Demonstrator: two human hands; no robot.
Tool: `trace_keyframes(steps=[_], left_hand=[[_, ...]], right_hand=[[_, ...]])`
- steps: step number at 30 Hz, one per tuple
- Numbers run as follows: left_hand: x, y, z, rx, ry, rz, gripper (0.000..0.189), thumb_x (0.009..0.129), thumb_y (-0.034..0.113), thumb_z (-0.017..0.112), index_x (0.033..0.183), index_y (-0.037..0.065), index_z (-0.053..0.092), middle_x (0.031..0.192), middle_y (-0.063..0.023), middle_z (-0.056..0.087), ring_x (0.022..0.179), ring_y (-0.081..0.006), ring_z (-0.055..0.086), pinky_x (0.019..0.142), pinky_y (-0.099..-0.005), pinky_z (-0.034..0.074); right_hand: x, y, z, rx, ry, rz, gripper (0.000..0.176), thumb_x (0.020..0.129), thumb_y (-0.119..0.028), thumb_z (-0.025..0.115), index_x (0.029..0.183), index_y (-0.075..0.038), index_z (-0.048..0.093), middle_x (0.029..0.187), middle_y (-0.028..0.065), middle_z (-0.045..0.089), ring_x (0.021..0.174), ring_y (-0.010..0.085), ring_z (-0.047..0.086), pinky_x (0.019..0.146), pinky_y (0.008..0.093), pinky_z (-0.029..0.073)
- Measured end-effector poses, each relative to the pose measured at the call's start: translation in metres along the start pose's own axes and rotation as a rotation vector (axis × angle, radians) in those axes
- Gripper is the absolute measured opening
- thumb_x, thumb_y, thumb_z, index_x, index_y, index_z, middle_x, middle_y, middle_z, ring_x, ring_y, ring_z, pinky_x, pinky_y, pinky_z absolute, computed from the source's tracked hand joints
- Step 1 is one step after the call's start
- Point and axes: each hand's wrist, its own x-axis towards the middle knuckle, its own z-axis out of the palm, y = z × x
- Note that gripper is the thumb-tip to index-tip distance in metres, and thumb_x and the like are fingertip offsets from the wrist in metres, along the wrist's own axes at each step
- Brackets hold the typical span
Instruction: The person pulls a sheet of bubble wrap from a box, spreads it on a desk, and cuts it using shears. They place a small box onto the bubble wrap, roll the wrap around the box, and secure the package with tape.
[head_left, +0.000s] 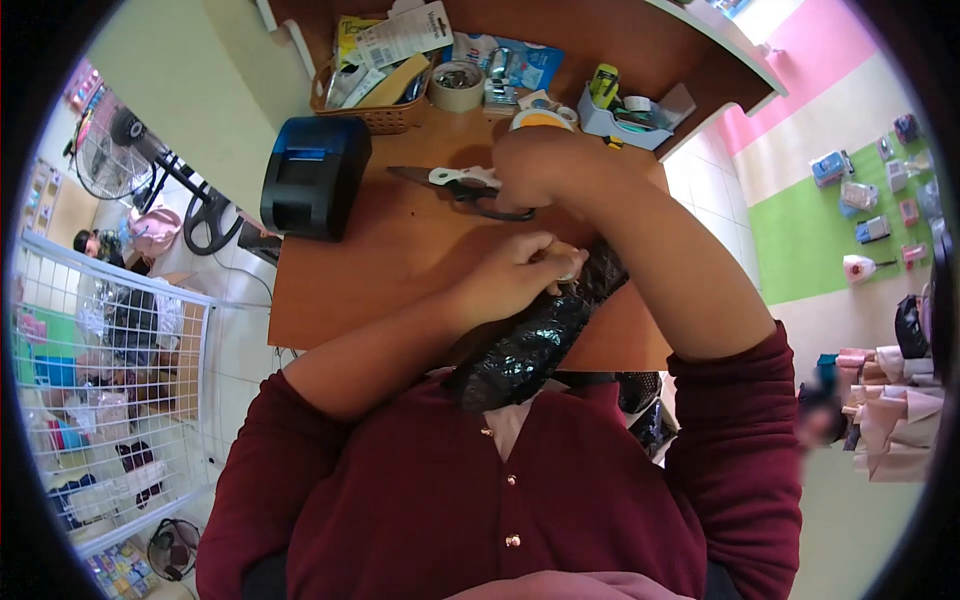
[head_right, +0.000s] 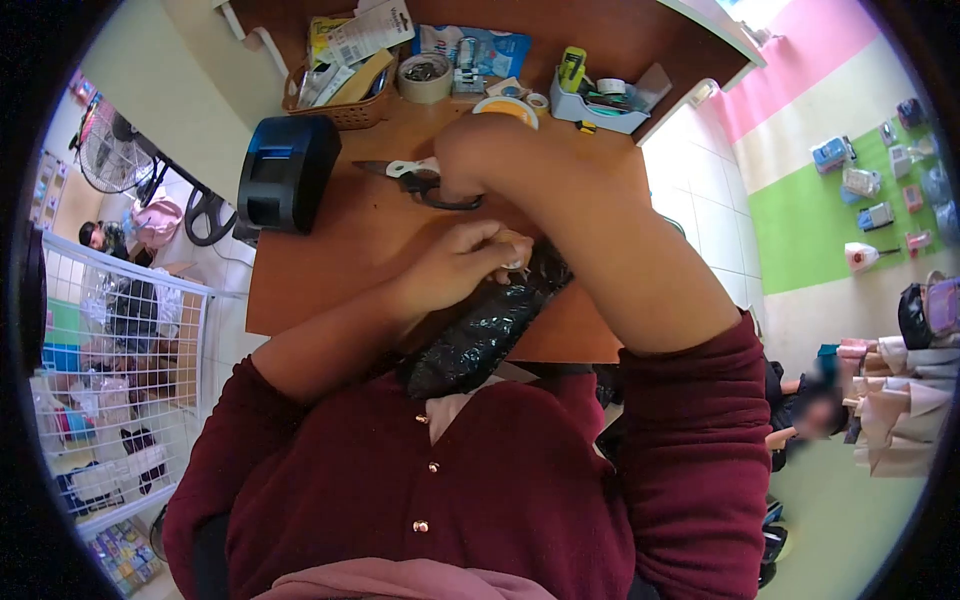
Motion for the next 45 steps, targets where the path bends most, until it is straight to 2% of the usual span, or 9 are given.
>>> trace_keyframes(steps=[6, 8, 10, 16, 19, 28, 31, 36, 45], left_hand=[[-0.004, 0.011, -0.004, -0.045, -0.004, -0.183, 0.032, 0.100, 0.036, 0.063, 0.093, 0.005, 0.068, 0.085, 0.0002, 0.065, 0.074, -0.0064, 0.057, 0.071, -0.0220, 0.046], [-0.003, 0.010, -0.006, -0.085, -0.008, -0.176, 0.035, 0.098, 0.039, 0.066, 0.092, 0.005, 0.068, 0.081, 0.0013, 0.064, 0.070, -0.0055, 0.055, 0.068, -0.0207, 0.046], [-0.002, 0.018, -0.005, -0.042, 0.004, -0.284, 0.028, 0.099, 0.032, 0.065, 0.093, 0.005, 0.068, 0.088, -0.0016, 0.066, 0.077, -0.0079, 0.059, 0.073, -0.0229, 0.047], [-0.002, 0.028, 0.001, -0.225, 0.055, -0.462, 0.024, 0.097, 0.027, 0.067, 0.093, 0.004, 0.068, 0.089, -0.0041, 0.066, 0.077, -0.0126, 0.062, 0.073, -0.0260, 0.051], [-0.001, 0.016, 0.000, -0.273, -0.027, -0.415, 0.023, 0.098, 0.025, 0.066, 0.095, 0.003, 0.068, 0.090, -0.0048, 0.066, 0.080, -0.0164, 0.065, 0.074, -0.0289, 0.053], [0.003, 0.006, 0.048, -0.384, -0.022, -0.278, 0.024, 0.101, 0.023, 0.061, 0.103, 0.000, 0.067, 0.090, -0.0041, 0.065, 0.096, -0.0204, 0.066, 0.085, -0.0320, 0.051], [0.003, 0.018, 0.040, 0.034, -0.091, -0.271, 0.028, 0.101, 0.025, 0.060, 0.109, -0.002, 0.067, 0.090, -0.0028, 0.065, 0.095, -0.0186, 0.066, 0.082, -0.0283, 0.049], [0.011, 0.011, 0.019, 0.050, -0.178, -0.290, 0.030, 0.102, 0.025, 0.059, 0.110, -0.002, 0.068, 0.091, -0.0024, 0.065, 0.090, -0.0166, 0.064, 0.082, -0.0284, 0.047], [0.014, 0.002, 0.008, -0.282, -0.279, -0.378, 0.027, 0.099, 0.020, 0.061, 0.106, -0.005, 0.068, 0.100, -0.0100, 0.068, 0.111, -0.0299, 0.066, 0.093, -0.0364, 0.049]], right_hand=[[-0.058, 0.074, 0.064, 0.395, 0.355, -0.019, 0.041, 0.082, -0.042, 0.075, 0.084, -0.001, 0.066, 0.070, 0.0077, 0.064, 0.062, 0.0156, 0.058, 0.058, 0.0312, 0.046], [-0.097, 0.075, 0.094, 0.991, 0.390, -0.042, 0.036, 0.085, -0.037, 0.075, 0.094, -0.004, 0.063, 0.074, -0.0007, 0.058, 0.067, 0.0086, 0.051, 0.060, 0.0253, 0.041], [-0.128, 0.078, 0.134, 1.411, 0.423, -0.010, 0.045, 0.083, -0.033, 0.082, 0.107, -0.001, 0.060, 0.084, 0.0021, 0.062, 0.075, 0.0118, 0.056, 0.066, 0.0288, 0.046], [-0.130, 0.006, 0.209, 1.560, 0.861, 0.493, 0.051, 0.083, -0.022, 0.083, 0.116, 0.001, 0.051, 0.102, 0.0088, 0.061, 0.093, 0.0145, 0.058, 0.080, 0.0307, 0.050], [-0.126, 0.003, 0.204, 1.742, 0.953, 0.374, 0.049, 0.083, -0.013, 0.083, 0.115, 0.003, 0.050, 0.105, 0.0103, 0.062, 0.095, 0.0155, 0.060, 0.083, 0.0323, 0.053], [-0.134, 0.067, 0.226, 1.451, 0.949, 0.360, 0.041, 0.086, -0.024, 0.080, 0.111, -0.001, 0.057, 0.094, 0.0040, 0.062, 0.087, 0.0105, 0.061, 0.073, 0.0253, 0.050], [-0.193, 0.074, 0.232, 1.736, 0.728, 0.149, 0.050, 0.092, -0.042, 0.070, 0.117, -0.002, 0.055, 0.088, 0.0008, 0.055, 0.082, 0.0105, 0.058, 0.070, 0.0258, 0.048], [-0.269, 0.030, 0.229, 1.988, 0.286, -0.270, 0.078, 0.086, -0.071, 0.062, 0.118, 0.000, 0.052, 0.098, 0.0053, 0.052, 0.084, 0.0129, 0.057, 0.069, 0.0282, 0.053], [-0.263, -0.007, 0.238, 1.966, 0.285, -0.100, 0.061, 0.093, -0.061, 0.061, 0.112, -0.003, 0.056, 0.097, 0.0060, 0.058, 0.082, 0.0124, 0.056, 0.074, 0.0271, 0.048]])
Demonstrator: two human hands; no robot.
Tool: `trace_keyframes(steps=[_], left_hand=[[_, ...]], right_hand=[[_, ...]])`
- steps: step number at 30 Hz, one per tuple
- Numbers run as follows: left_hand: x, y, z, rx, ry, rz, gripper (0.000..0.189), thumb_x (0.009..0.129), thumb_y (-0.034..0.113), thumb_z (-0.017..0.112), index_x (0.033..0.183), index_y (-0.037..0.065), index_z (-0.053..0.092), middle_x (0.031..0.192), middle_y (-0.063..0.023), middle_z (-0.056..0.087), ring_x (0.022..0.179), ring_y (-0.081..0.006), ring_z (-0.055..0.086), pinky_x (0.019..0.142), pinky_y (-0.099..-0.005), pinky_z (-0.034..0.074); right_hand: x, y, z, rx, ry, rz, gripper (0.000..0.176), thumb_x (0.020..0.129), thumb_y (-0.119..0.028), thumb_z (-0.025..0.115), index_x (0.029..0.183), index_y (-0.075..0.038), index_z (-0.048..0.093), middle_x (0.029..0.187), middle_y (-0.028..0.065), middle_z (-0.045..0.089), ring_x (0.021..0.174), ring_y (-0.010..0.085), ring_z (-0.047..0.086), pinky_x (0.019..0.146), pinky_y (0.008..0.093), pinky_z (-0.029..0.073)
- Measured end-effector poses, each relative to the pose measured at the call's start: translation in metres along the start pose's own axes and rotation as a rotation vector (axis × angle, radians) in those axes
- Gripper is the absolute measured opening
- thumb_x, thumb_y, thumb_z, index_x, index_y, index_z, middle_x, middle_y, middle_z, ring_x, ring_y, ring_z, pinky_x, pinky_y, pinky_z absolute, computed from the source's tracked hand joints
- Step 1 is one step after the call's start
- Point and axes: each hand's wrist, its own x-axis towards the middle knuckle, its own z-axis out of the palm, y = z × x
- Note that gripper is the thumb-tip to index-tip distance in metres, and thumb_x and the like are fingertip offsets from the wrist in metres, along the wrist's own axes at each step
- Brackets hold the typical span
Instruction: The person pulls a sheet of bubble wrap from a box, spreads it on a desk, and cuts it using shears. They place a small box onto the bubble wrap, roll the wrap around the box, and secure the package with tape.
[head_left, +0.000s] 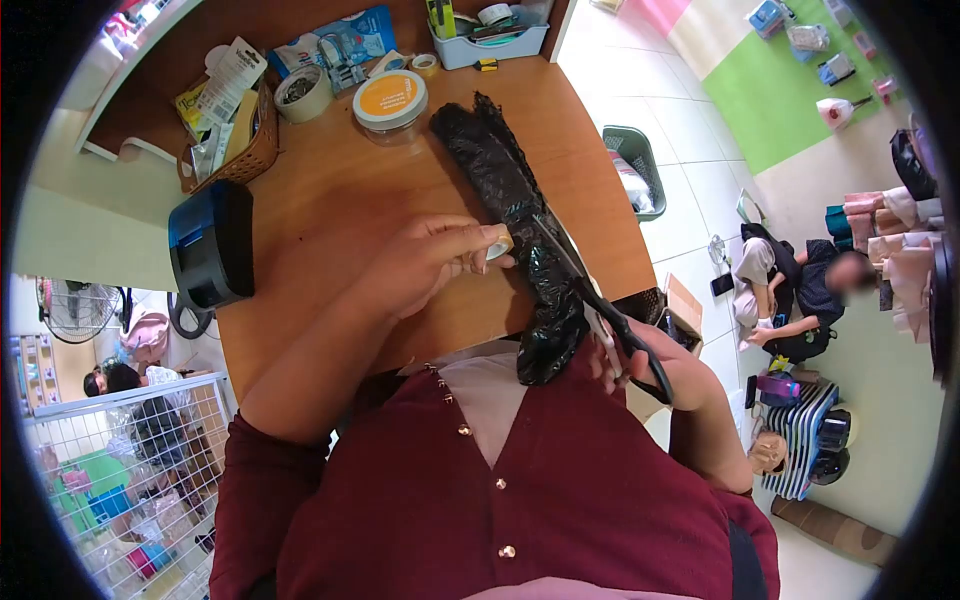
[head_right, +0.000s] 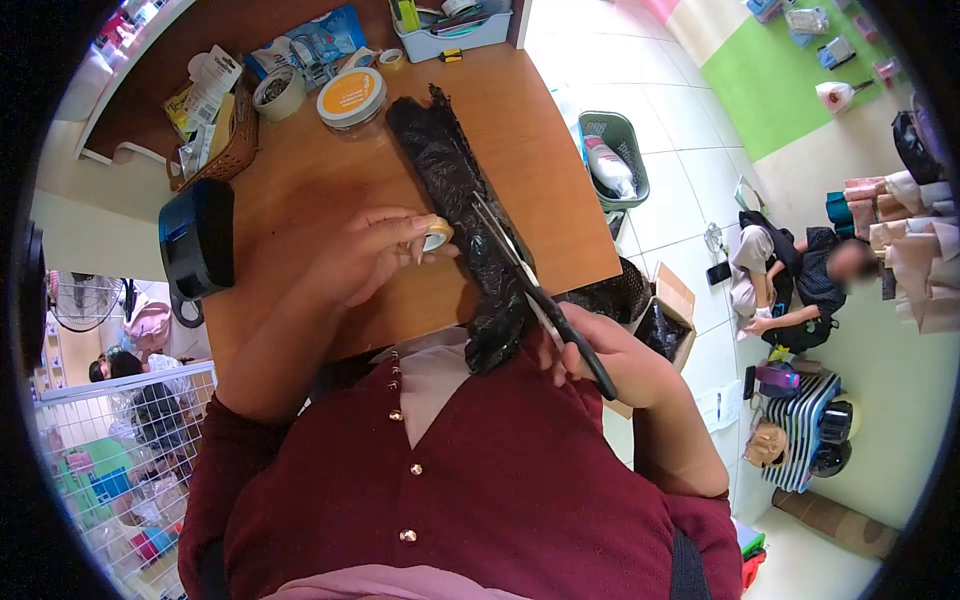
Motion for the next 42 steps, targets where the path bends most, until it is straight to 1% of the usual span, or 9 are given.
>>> trace_keyframes(steps=[4, 6, 7, 9, 13, 15, 24, 31, 42], left_hand=[[-0.005, 0.003, 0.012, -0.013, 0.054, 0.025, 0.027, 0.099, 0.018, 0.061, 0.107, -0.006, 0.068, 0.111, -0.0147, 0.069, 0.115, -0.0323, 0.064, 0.093, -0.0369, 0.049], [-0.006, 0.001, 0.014, -0.034, 0.078, 0.019, 0.027, 0.099, 0.018, 0.061, 0.108, -0.006, 0.068, 0.113, -0.0154, 0.068, 0.115, -0.0319, 0.064, 0.093, -0.0367, 0.049], [-0.005, 0.000, 0.015, -0.052, 0.096, 0.011, 0.027, 0.099, 0.018, 0.061, 0.108, -0.006, 0.067, 0.114, -0.0162, 0.068, 0.114, -0.0315, 0.065, 0.093, -0.0366, 0.049], [-0.004, -0.003, 0.013, -0.037, 0.065, 0.011, 0.027, 0.100, 0.018, 0.060, 0.109, -0.006, 0.067, 0.114, -0.0161, 0.068, 0.114, -0.0307, 0.065, 0.092, -0.0362, 0.049], [-0.003, -0.007, 0.011, -0.017, 0.034, 0.037, 0.027, 0.101, 0.020, 0.059, 0.109, -0.005, 0.067, 0.110, -0.0139, 0.069, 0.112, -0.0276, 0.065, 0.090, -0.0340, 0.048], [-0.005, -0.008, 0.013, 0.027, 0.038, 0.055, 0.028, 0.101, 0.021, 0.058, 0.109, -0.005, 0.067, 0.109, -0.0131, 0.068, 0.112, -0.0267, 0.065, 0.089, -0.0327, 0.048], [-0.004, -0.011, 0.009, 0.147, -0.009, 0.116, 0.027, 0.103, 0.019, 0.056, 0.105, -0.005, 0.068, 0.112, -0.0116, 0.065, 0.111, -0.0246, 0.065, 0.086, -0.0300, 0.047], [-0.005, -0.012, 0.009, 0.137, -0.026, 0.126, 0.025, 0.103, 0.017, 0.057, 0.096, -0.005, 0.066, 0.113, -0.0121, 0.064, 0.112, -0.0238, 0.064, 0.088, -0.0311, 0.048], [-0.004, -0.012, 0.009, 0.155, -0.017, 0.107, 0.021, 0.103, 0.016, 0.058, 0.100, -0.004, 0.067, 0.115, -0.0102, 0.065, 0.112, -0.0212, 0.064, 0.087, -0.0299, 0.048]], right_hand=[[0.005, 0.006, -0.003, -0.083, 0.049, 0.029, 0.060, 0.093, -0.060, 0.062, 0.110, -0.003, 0.056, 0.097, 0.0058, 0.060, 0.082, 0.0126, 0.057, 0.074, 0.0276, 0.048], [0.007, 0.005, -0.004, -0.145, 0.087, 0.036, 0.081, 0.087, -0.072, 0.059, 0.120, 0.001, 0.052, 0.095, 0.0074, 0.060, 0.076, 0.0105, 0.056, 0.069, 0.0244, 0.045], [0.006, 0.004, -0.005, -0.147, 0.085, 0.037, 0.081, 0.087, -0.072, 0.059, 0.120, 0.001, 0.052, 0.095, 0.0074, 0.060, 0.076, 0.0105, 0.056, 0.069, 0.0244, 0.045], [0.001, 0.002, -0.011, -0.174, 0.100, 0.040, 0.060, 0.092, -0.060, 0.064, 0.107, -0.002, 0.057, 0.094, 0.0049, 0.062, 0.081, 0.0120, 0.056, 0.073, 0.0269, 0.046], [-0.020, -0.019, -0.022, -0.076, -0.036, 0.031, 0.062, 0.090, -0.062, 0.066, 0.105, -0.002, 0.058, 0.089, 0.0045, 0.061, 0.076, 0.0119, 0.055, 0.068, 0.0266, 0.045], [-0.033, -0.021, -0.027, -0.074, -0.139, 0.176, 0.067, 0.088, -0.065, 0.065, 0.107, -0.001, 0.057, 0.084, 0.0044, 0.061, 0.072, 0.0124, 0.054, 0.064, 0.0267, 0.045], [-0.020, -0.006, -0.008, -0.049, -0.081, 0.128, 0.055, 0.095, -0.057, 0.061, 0.105, -0.003, 0.055, 0.089, 0.0089, 0.066, 0.074, 0.0141, 0.066, 0.064, 0.0268, 0.053], [-0.013, -0.011, -0.001, -0.004, -0.010, 0.196, 0.061, 0.091, -0.063, 0.062, 0.103, -0.004, 0.055, 0.084, 0.0064, 0.066, 0.071, 0.0124, 0.067, 0.058, 0.0240, 0.052], [-0.004, -0.006, -0.001, 0.033, -0.007, 0.187, 0.062, 0.088, -0.064, 0.064, 0.102, -0.005, 0.056, 0.083, 0.0074, 0.066, 0.067, 0.0123, 0.066, 0.056, 0.0224, 0.049]])
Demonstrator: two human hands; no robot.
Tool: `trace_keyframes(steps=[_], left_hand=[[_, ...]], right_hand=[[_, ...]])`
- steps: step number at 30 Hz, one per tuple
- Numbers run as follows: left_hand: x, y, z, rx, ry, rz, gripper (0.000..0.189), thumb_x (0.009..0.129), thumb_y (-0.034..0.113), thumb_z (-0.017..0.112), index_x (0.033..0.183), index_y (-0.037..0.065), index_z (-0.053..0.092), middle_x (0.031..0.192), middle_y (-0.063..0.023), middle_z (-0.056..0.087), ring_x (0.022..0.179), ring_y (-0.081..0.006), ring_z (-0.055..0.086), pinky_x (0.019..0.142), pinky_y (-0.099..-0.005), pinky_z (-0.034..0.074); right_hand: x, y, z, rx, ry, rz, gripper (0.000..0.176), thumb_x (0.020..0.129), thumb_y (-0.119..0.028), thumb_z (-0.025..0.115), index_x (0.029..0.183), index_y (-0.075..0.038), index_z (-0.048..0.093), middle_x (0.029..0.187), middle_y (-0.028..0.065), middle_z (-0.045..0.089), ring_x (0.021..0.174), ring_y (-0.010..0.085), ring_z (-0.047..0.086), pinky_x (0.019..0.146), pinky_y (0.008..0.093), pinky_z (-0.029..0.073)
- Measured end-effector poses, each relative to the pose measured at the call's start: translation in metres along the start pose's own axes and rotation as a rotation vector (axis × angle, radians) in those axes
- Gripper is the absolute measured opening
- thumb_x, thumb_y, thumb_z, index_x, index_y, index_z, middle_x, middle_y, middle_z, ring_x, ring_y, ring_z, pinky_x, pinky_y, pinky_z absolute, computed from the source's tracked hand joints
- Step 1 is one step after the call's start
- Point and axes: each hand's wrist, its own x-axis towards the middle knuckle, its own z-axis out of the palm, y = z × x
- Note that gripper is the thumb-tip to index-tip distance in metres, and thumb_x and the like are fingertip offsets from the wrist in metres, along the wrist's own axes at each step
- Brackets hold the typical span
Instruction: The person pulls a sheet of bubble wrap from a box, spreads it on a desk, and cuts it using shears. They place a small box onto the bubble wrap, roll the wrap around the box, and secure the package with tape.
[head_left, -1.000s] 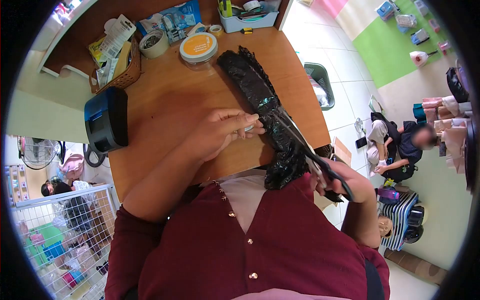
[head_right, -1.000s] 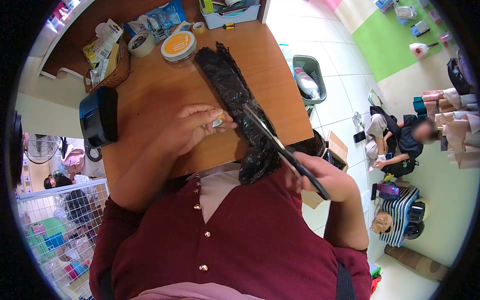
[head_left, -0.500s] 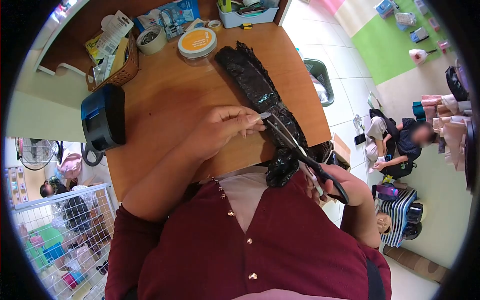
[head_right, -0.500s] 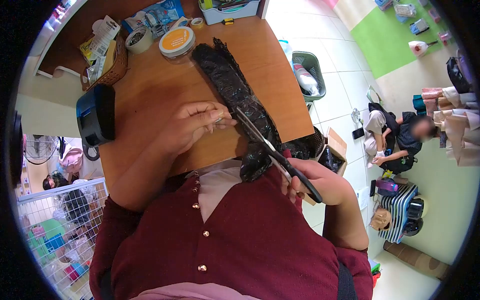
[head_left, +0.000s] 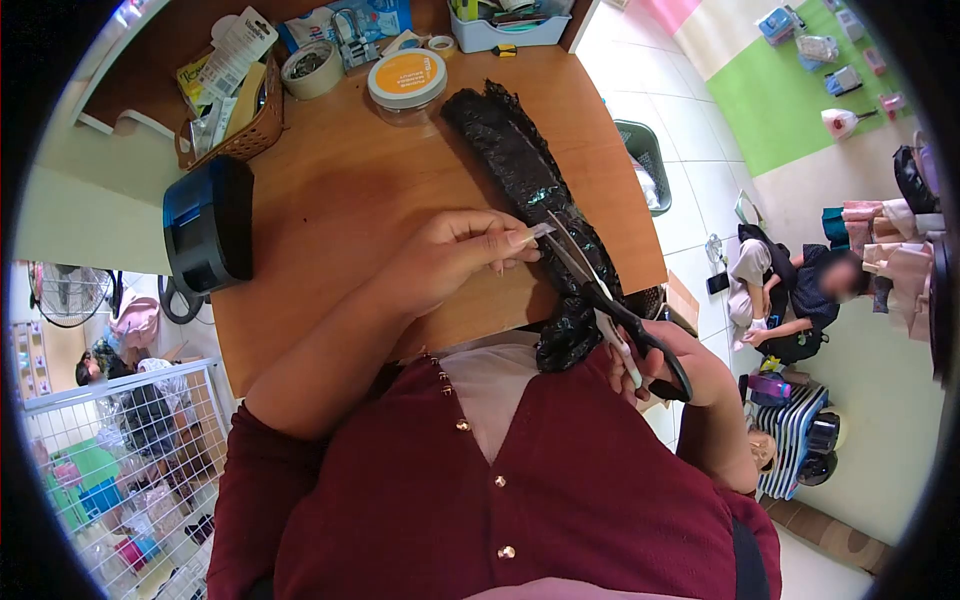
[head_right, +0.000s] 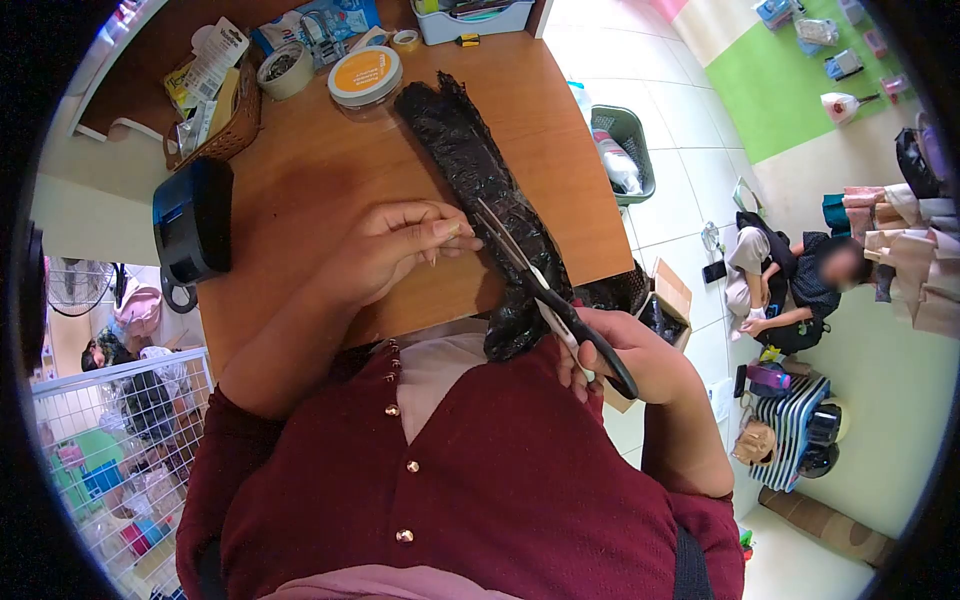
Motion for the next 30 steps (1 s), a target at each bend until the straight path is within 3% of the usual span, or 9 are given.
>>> trace_keyframes(steps=[16, 30], left_hand=[[0.0016, -0.0069, -0.0044, -0.011, -0.048, 0.051, 0.025, 0.103, 0.017, 0.058, 0.110, -0.005, 0.067, 0.116, -0.0111, 0.068, 0.110, -0.0219, 0.066, 0.086, -0.0282, 0.049], [0.0015, -0.0041, -0.0006, -0.013, -0.017, 0.017, 0.023, 0.103, 0.016, 0.056, 0.100, -0.004, 0.067, 0.119, -0.0129, 0.067, 0.111, -0.0226, 0.066, 0.092, -0.0334, 0.051]], right_hand=[[0.0061, 0.0002, -0.0002, 0.042, -0.003, 0.024, 0.057, 0.090, -0.060, 0.065, 0.102, -0.005, 0.056, 0.080, 0.0056, 0.067, 0.065, 0.0113, 0.067, 0.050, 0.0211, 0.048], [0.0087, 0.0027, -0.0001, 0.085, 0.000, 0.028, 0.045, 0.093, -0.049, 0.068, 0.099, -0.005, 0.055, 0.077, 0.0051, 0.067, 0.061, 0.0099, 0.066, 0.050, 0.0203, 0.049]])
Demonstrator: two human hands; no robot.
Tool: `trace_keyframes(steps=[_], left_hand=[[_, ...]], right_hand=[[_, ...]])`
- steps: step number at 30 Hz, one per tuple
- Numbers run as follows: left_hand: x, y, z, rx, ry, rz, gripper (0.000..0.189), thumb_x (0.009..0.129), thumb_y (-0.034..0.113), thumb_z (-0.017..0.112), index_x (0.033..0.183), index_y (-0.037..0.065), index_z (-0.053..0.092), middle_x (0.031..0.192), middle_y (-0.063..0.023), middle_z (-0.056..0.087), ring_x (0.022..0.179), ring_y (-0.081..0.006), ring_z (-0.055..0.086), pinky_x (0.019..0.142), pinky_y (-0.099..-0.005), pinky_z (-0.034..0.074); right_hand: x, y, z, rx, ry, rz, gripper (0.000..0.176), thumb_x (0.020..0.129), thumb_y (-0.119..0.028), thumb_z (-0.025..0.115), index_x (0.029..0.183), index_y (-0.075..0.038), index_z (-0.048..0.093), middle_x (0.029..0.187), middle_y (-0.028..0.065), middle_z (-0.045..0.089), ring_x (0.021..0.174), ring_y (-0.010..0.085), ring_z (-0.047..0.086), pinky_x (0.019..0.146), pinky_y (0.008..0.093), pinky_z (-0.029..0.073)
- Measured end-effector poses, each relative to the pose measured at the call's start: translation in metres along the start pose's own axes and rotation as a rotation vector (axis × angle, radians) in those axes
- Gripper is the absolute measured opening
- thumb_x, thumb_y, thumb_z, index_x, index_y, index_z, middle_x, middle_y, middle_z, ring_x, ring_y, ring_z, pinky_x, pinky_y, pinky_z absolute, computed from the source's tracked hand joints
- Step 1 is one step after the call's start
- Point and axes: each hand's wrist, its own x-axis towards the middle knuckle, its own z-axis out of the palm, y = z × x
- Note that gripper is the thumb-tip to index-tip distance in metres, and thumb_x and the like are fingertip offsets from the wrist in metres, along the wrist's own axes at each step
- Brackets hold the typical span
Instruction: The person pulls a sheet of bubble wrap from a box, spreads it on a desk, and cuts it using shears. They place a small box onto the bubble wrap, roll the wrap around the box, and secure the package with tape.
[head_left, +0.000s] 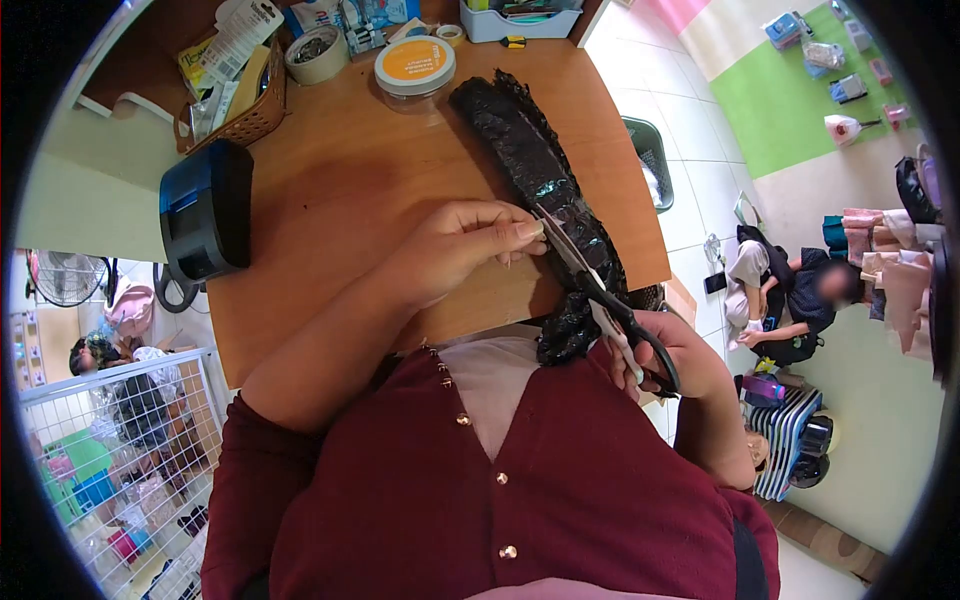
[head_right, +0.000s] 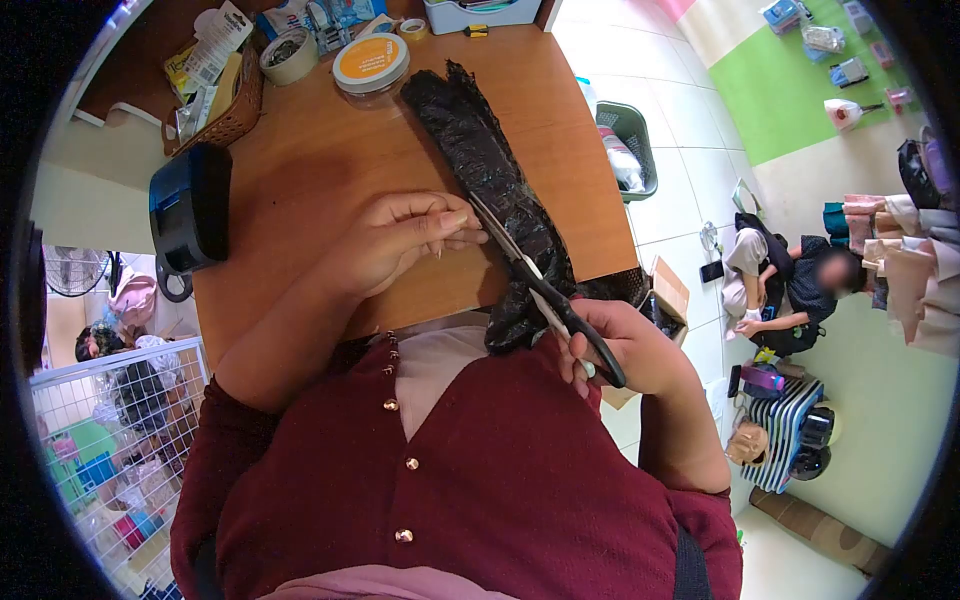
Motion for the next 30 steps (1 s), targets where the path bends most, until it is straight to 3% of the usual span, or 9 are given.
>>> trace_keyframes(steps=[8, 16, 19, 22, 23, 25, 26, 27, 30], left_hand=[[0.001, 0.000, 0.000, 0.032, 0.011, -0.012, 0.024, 0.103, 0.018, 0.058, 0.106, -0.004, 0.067, 0.119, -0.0117, 0.066, 0.110, -0.0214, 0.066, 0.089, -0.0311, 0.051], [-0.002, -0.003, -0.005, -0.041, -0.030, 0.040, 0.022, 0.102, 0.017, 0.058, 0.100, -0.002, 0.067, 0.119, -0.0115, 0.064, 0.112, -0.0232, 0.065, 0.091, -0.0324, 0.049], [-0.007, 0.010, -0.010, -0.006, -0.036, 0.041, 0.023, 0.103, 0.019, 0.055, 0.100, -0.001, 0.067, 0.119, -0.0108, 0.063, 0.114, -0.0249, 0.064, 0.091, -0.0340, 0.049], [-0.012, 0.019, -0.013, -0.084, 0.008, 0.037, 0.025, 0.103, 0.020, 0.053, 0.103, -0.001, 0.066, 0.117, -0.0098, 0.063, 0.117, -0.0257, 0.063, 0.093, -0.0356, 0.047], [-0.012, 0.019, -0.015, -0.086, 0.011, 0.041, 0.025, 0.103, 0.020, 0.053, 0.103, -0.001, 0.066, 0.117, -0.0098, 0.063, 0.117, -0.0257, 0.063, 0.093, -0.0356, 0.047], [-0.012, 0.019, -0.018, -0.122, 0.013, 0.058, 0.026, 0.104, 0.020, 0.052, 0.106, -0.002, 0.066, 0.116, -0.0087, 0.063, 0.120, -0.0259, 0.062, 0.094, -0.0357, 0.045], [-0.011, 0.017, -0.017, -0.125, 0.014, 0.060, 0.026, 0.104, 0.020, 0.052, 0.106, -0.002, 0.066, 0.116, -0.0087, 0.063, 0.120, -0.0259, 0.062, 0.094, -0.0357, 0.045], [-0.009, 0.014, -0.015, -0.137, 0.014, 0.135, 0.026, 0.103, 0.021, 0.056, 0.107, -0.002, 0.067, 0.115, -0.0093, 0.065, 0.116, -0.0231, 0.064, 0.090, -0.0320, 0.047], [0.000, 0.007, -0.005, -0.141, -0.011, 0.270, 0.025, 0.102, 0.021, 0.060, 0.104, -0.002, 0.070, 0.111, -0.0084, 0.068, 0.109, -0.0181, 0.065, 0.087, -0.0276, 0.049]], right_hand=[[0.001, -0.001, 0.001, 0.005, 0.002, -0.004, 0.040, 0.095, -0.042, 0.067, 0.097, -0.005, 0.055, 0.077, 0.0052, 0.067, 0.060, 0.0100, 0.065, 0.052, 0.0218, 0.051], [0.003, 0.004, 0.001, -0.065, 0.018, -0.016, 0.040, 0.096, -0.043, 0.067, 0.091, -0.005, 0.055, 0.075, 0.0054, 0.066, 0.059, 0.0108, 0.065, 0.052, 0.0239, 0.052], [0.002, 0.000, -0.001, -0.016, -0.028, -0.027, 0.051, 0.093, -0.055, 0.065, 0.095, -0.005, 0.054, 0.076, 0.0059, 0.066, 0.060, 0.0111, 0.065, 0.051, 0.0231, 0.051], [-0.005, -0.008, -0.010, -0.076, -0.105, -0.050, 0.080, 0.081, -0.076, 0.062, 0.110, -0.003, 0.052, 0.081, 0.0090, 0.067, 0.062, 0.0117, 0.065, 0.050, 0.0217, 0.047], [-0.008, -0.011, -0.017, -0.045, -0.151, -0.072, 0.083, 0.079, -0.076, 0.064, 0.110, -0.001, 0.051, 0.083, 0.0117, 0.067, 0.062, 0.0129, 0.065, 0.051, 0.0220, 0.048], [-0.018, -0.023, -0.023, -0.076, -0.093, -0.169, 0.084, 0.078, -0.074, 0.068, 0.112, 0.001, 0.051, 0.085, 0.0135, 0.066, 0.063, 0.0142, 0.065, 0.052, 0.0227, 0.048], [-0.023, -0.030, -0.021, -0.076, 0.051, -0.223, 0.084, 0.077, -0.071, 0.071, 0.112, 0.003, 0.051, 0.084, 0.0127, 0.064, 0.061, 0.0146, 0.063, 0.053, 0.0232, 0.048], [-0.021, -0.035, -0.025, -0.135, 0.141, -0.319, 0.072, 0.084, -0.063, 0.071, 0.109, 0.003, 0.053, 0.081, 0.0104, 0.063, 0.061, 0.0136, 0.061, 0.056, 0.0240, 0.047], [0.003, -0.040, -0.041, -0.523, 0.629, -0.216, 0.057, 0.088, -0.054, 0.070, 0.102, 0.000, 0.057, 0.077, 0.0074, 0.061, 0.064, 0.0124, 0.059, 0.059, 0.0271, 0.046]])
